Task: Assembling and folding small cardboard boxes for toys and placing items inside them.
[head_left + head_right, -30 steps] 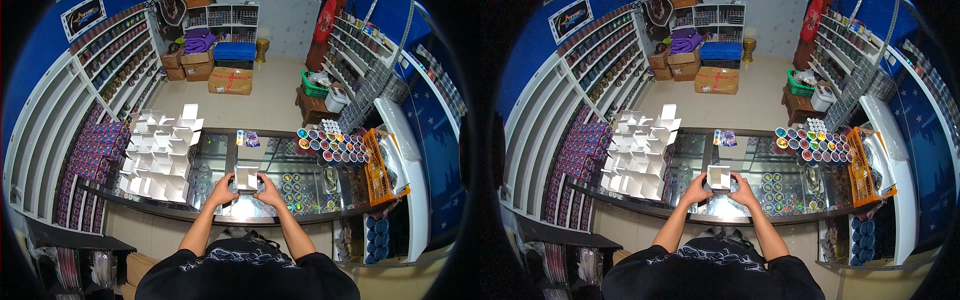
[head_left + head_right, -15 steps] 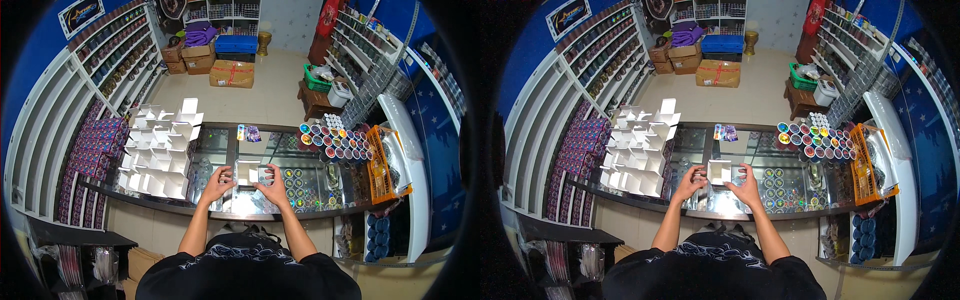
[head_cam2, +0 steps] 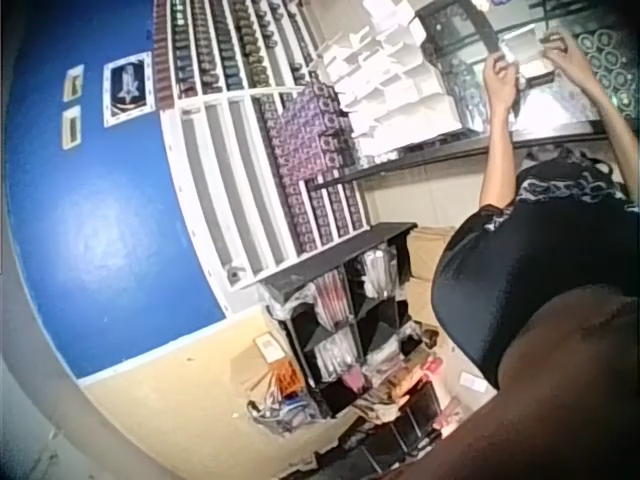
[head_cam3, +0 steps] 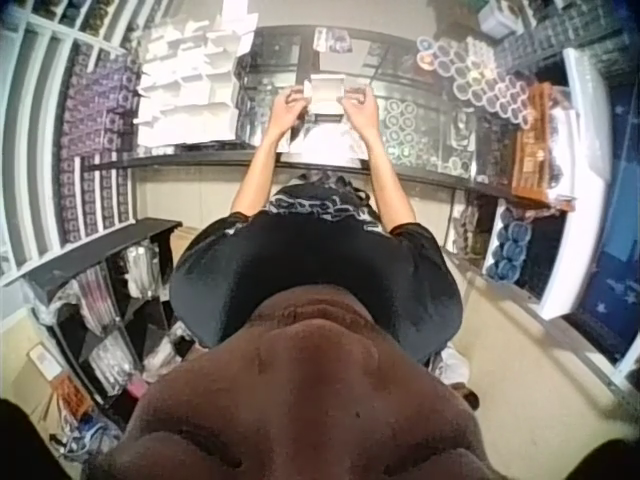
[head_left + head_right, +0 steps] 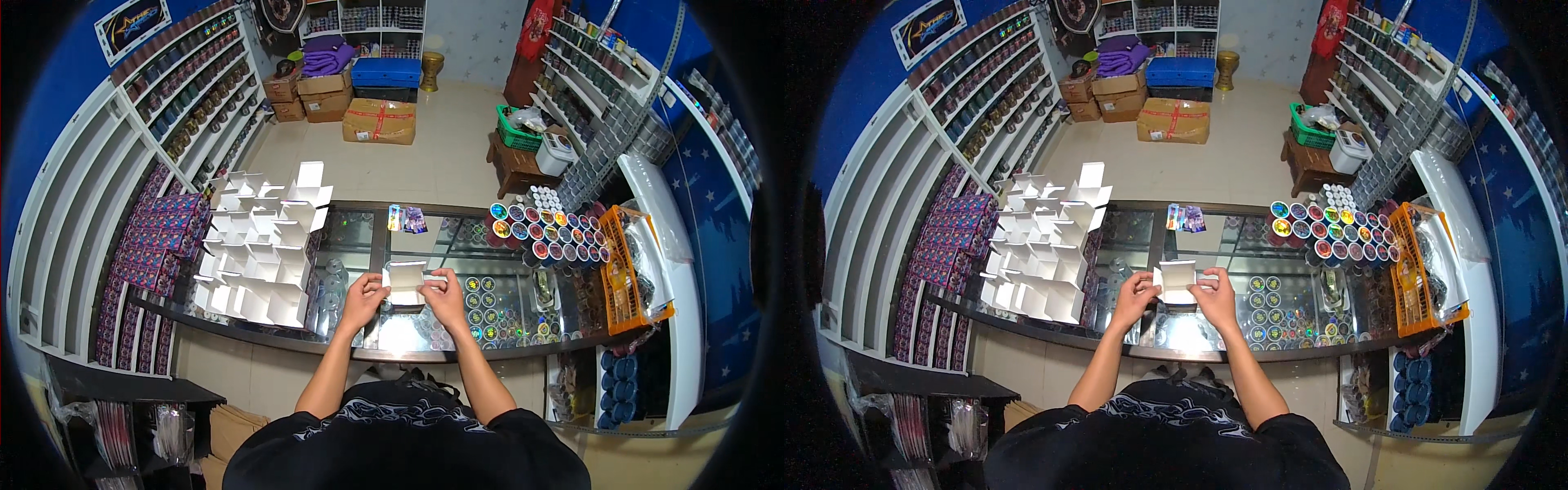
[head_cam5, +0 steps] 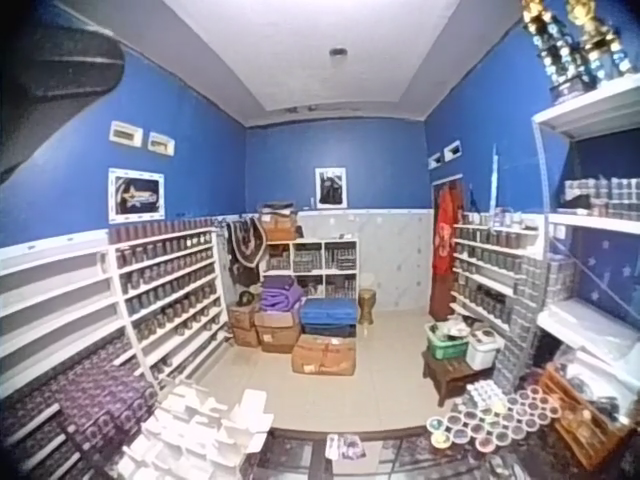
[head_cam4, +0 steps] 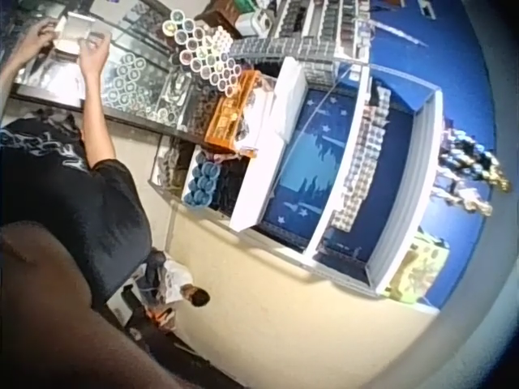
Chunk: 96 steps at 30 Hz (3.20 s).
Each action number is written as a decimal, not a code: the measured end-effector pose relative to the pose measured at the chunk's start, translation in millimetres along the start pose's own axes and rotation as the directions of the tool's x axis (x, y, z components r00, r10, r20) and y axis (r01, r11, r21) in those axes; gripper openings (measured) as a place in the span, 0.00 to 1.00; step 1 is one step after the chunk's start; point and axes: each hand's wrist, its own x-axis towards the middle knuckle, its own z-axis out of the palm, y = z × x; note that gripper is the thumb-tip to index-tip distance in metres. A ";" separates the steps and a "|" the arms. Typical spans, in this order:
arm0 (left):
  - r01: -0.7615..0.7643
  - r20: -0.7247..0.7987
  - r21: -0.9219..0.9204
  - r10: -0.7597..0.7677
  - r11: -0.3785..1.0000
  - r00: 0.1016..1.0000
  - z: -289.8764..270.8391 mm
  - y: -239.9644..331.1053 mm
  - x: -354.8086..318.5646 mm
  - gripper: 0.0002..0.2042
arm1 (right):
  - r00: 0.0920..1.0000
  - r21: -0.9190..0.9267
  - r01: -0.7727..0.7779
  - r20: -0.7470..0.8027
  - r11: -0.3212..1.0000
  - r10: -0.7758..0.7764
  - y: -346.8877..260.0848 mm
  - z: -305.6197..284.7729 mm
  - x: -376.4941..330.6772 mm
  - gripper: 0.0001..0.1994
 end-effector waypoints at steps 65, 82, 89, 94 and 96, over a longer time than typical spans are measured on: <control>0.175 0.052 0.023 -0.176 0.984 0.983 5.4 25.6 -2.0 0.27 | 0.966 0.054 0.106 0.230 0.993 -0.116 -12.2 5.1 18.7 0.11; -0.480 0.243 0.767 0.500 0.425 0.832 -10.3 41.3 -19.1 0.16 | 0.955 -0.242 0.214 0.254 0.946 -0.152 -1.0 -1.0 16.5 0.14; -0.352 0.247 0.807 0.272 0.474 0.930 3.3 44.8 -15.5 0.09 | 0.904 -0.349 0.424 0.222 0.836 -0.365 -1.4 0.5 11.1 0.16; -0.397 0.238 0.832 0.397 0.387 0.886 10.4 44.7 -12.8 0.11 | 0.924 -0.377 0.362 0.263 0.852 -0.276 -3.9 -1.9 11.9 0.16; -0.373 0.244 0.853 0.354 0.364 0.903 10.6 45.6 -12.2 0.11 | 0.932 -0.393 0.338 0.264 0.855 -0.247 -4.1 -3.6 12.1 0.16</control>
